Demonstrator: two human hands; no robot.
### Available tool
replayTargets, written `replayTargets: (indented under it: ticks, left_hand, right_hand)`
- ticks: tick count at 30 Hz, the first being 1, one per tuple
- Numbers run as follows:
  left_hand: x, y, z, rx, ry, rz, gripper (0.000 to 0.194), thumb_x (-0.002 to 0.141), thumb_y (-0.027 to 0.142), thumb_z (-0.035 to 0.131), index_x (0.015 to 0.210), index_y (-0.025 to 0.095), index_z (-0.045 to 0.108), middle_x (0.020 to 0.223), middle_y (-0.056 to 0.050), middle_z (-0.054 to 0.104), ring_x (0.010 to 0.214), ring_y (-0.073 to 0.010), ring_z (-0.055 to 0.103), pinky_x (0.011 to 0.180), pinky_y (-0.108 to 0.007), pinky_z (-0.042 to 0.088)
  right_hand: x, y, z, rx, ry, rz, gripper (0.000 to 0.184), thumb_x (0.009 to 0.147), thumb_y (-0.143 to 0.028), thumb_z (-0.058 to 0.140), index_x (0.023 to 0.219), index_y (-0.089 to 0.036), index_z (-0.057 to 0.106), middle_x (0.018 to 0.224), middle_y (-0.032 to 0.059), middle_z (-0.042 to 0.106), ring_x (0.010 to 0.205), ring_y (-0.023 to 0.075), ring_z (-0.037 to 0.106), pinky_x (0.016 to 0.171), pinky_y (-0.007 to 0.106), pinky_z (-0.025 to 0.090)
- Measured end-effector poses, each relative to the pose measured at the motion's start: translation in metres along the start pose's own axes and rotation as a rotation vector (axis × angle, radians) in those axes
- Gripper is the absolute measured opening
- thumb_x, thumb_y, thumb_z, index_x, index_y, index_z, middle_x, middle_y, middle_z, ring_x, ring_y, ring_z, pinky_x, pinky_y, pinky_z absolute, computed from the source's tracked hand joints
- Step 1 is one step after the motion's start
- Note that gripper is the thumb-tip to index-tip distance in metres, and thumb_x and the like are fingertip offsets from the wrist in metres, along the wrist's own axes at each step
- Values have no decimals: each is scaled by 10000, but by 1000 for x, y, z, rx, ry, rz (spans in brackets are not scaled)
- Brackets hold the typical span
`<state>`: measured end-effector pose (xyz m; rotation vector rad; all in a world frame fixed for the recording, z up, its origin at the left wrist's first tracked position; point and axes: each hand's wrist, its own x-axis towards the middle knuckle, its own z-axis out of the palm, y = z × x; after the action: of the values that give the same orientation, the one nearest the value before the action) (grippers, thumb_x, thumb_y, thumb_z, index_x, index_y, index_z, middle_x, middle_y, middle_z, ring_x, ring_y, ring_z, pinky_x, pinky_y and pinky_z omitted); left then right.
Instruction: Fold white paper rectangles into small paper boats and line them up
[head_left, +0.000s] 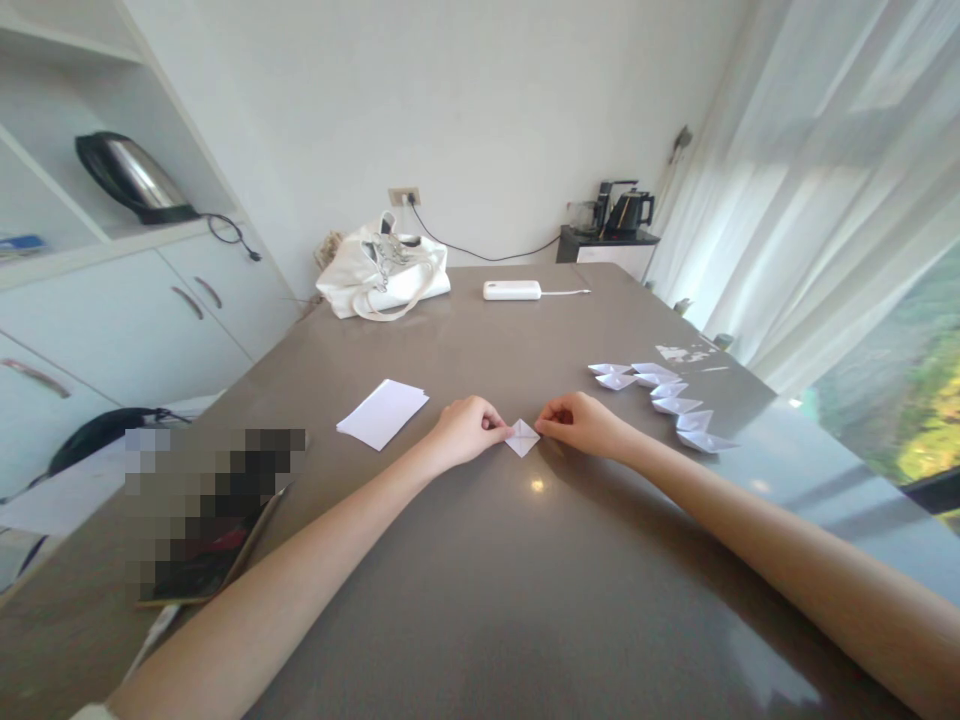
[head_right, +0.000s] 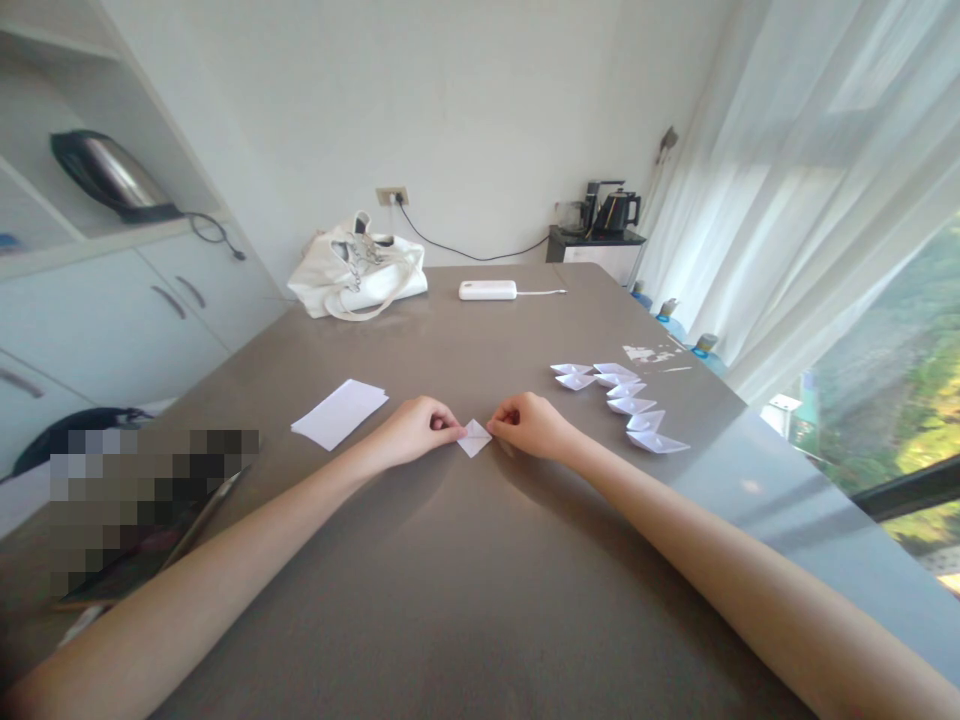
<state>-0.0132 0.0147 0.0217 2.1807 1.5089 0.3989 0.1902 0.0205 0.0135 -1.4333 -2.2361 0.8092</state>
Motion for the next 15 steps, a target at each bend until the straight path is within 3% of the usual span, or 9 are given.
replayTargets:
  ticks: [5,15]
  left_hand:
    - [0,0,0,8,-1,-3,279,763,423,595,805,197,754,669,-30,667,623,-157,573,534,-230,345]
    - [1,-1,1,9,-12,-13,255,765,400,600,813,201,752,736,-42,698,653,-168,587,564,-238,361]
  right_hand:
    - [-7,-7,3,-118,59,-54,146,707,-216,552,671,-142,673,591,16,628,530,110,507,500,212,328]
    - [-14,-24,4,-440,77,-101,189,754,-145,497,730,-151,685,726,82,680,646,169,573,585,253,326]
